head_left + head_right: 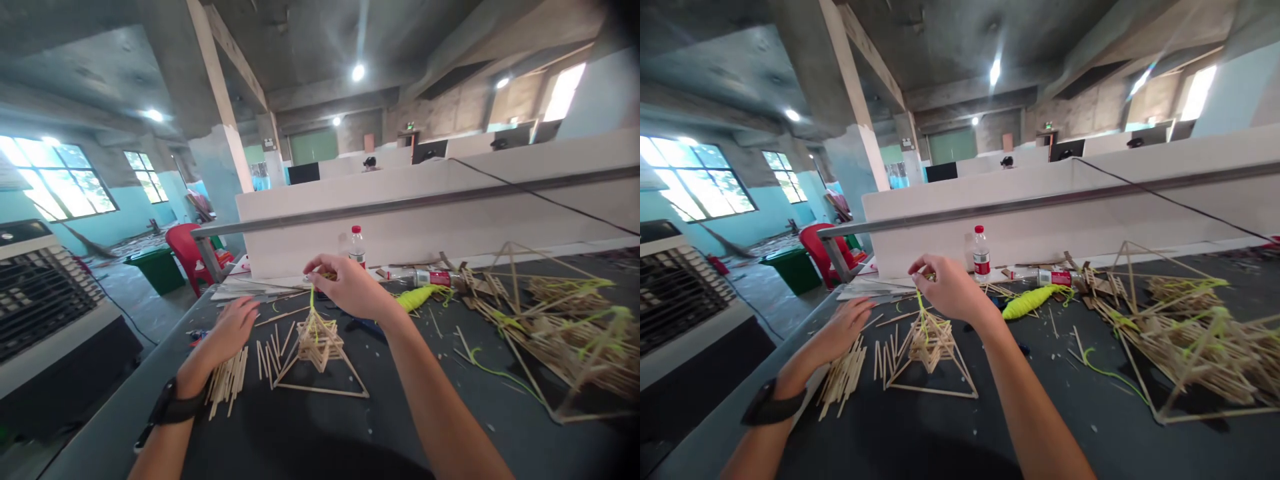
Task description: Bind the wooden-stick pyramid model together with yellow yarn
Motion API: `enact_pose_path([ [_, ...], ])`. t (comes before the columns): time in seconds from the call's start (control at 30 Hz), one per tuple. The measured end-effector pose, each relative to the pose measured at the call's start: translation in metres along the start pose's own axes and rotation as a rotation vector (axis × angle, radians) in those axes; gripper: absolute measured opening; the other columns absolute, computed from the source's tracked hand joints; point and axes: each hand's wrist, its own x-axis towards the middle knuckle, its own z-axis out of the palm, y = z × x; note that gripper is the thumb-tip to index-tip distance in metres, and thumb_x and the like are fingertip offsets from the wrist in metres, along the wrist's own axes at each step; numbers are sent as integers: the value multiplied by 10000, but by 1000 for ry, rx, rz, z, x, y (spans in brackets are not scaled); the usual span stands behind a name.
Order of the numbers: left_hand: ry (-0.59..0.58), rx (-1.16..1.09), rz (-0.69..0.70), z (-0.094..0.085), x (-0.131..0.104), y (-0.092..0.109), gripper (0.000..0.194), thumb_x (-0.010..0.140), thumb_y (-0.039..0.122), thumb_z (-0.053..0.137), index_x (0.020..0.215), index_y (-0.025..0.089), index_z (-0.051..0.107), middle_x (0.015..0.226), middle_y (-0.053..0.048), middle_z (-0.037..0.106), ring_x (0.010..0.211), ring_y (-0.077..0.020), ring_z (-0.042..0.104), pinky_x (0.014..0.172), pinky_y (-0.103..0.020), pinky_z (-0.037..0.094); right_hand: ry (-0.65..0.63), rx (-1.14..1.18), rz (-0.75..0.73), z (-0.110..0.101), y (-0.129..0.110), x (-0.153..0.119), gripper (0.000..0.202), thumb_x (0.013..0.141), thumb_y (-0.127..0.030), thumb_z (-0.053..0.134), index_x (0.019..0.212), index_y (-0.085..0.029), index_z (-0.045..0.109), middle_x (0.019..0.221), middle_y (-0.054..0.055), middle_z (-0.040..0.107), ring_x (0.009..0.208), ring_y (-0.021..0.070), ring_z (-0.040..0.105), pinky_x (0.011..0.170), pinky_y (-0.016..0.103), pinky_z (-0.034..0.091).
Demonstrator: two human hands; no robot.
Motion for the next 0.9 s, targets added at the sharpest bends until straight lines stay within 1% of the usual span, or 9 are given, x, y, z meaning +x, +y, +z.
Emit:
enact_pose_path([
  [0.1, -78, -186, 181, -15, 14, 39, 380, 1024, 368, 354, 1322, 277, 573, 1395, -44, 571, 1288, -199, 520, 1106, -362, 409, 7, 5, -31, 7, -2, 1, 200, 950, -357, 523, 1028, -226, 652, 914, 64, 705, 666, 162, 592, 576, 309, 426],
  [0.17, -208, -516, 285, -29, 23, 61, 399, 985, 399, 462, 1351, 260, 542, 1392, -70, 575, 1266, -217, 539, 1069, -357, 438, 21, 21, -52, 12, -3, 2, 185, 951, -342, 525, 1033, -231, 647, 907, 59, 705, 692, 171, 603, 594, 314, 436],
  [0.2, -231, -588, 302, -35, 28, 70, 418, 946, 406, 542, 1340, 265, 549, 1366, -71, 595, 1230, -222, 561, 1046, -354, 450, 28, 33, -63, 14, -4, 2, 178, 952, -333, 525, 1036, -232, 645, 905, 57, 705, 713, 176, 612, 610, 316, 444],
  [0.3, -322, -649, 326, -47, 42, 84, 320, 872, 381, 651, 1145, 215, 666, 1056, -67, 711, 961, -211, 647, 876, -342, 516, 41, 79, -103, 20, -7, 4, 173, 962, -321, 513, 1043, -227, 633, 862, 44, 693, 731, 174, 623, 636, 311, 456],
  [0.4, -386, -697, 338, -49, 53, 84, 214, 892, 363, 621, 934, 172, 707, 860, -42, 696, 809, -171, 624, 771, -302, 500, 83, 172, -151, 22, -8, 6, 195, 982, -346, 491, 1047, -220, 625, 826, 27, 658, 740, 158, 606, 649, 292, 451],
  [0.57, -322, -742, 324, -45, 59, 66, 285, 907, 411, 594, 896, 155, 718, 727, -12, 630, 660, -125, 535, 629, -245, 436, 138, 288, -137, 16, 3, 10, 319, 1027, -415, 374, 1098, -225, 620, 842, 20, 631, 640, 124, 506, 589, 276, 402],
  [0.67, -325, -715, 303, -47, 57, 55, 325, 891, 451, 605, 862, 150, 722, 688, -7, 617, 638, -125, 524, 601, -233, 416, 49, 131, -82, 11, 9, 10, 282, 1006, -378, 430, 1104, -225, 645, 843, 23, 670, 635, 130, 510, 586, 286, 390],
  [0.77, -422, -678, 240, -53, 52, 46, 348, 891, 479, 592, 848, 158, 719, 676, -7, 642, 599, -116, 529, 566, -217, 398, -35, -61, -27, 11, 8, 9, 246, 958, -351, 517, 1064, -232, 704, 806, 19, 688, 607, 134, 504, 548, 290, 361],
  [0.9, -574, -583, 208, -59, 45, 35, 396, 882, 524, 581, 816, 166, 738, 702, -37, 705, 539, -112, 523, 507, -214, 372, 40, -186, -1, 18, 8, 2, 249, 938, -349, 532, 1012, -231, 739, 713, 16, 662, 542, 135, 471, 524, 301, 343],
])
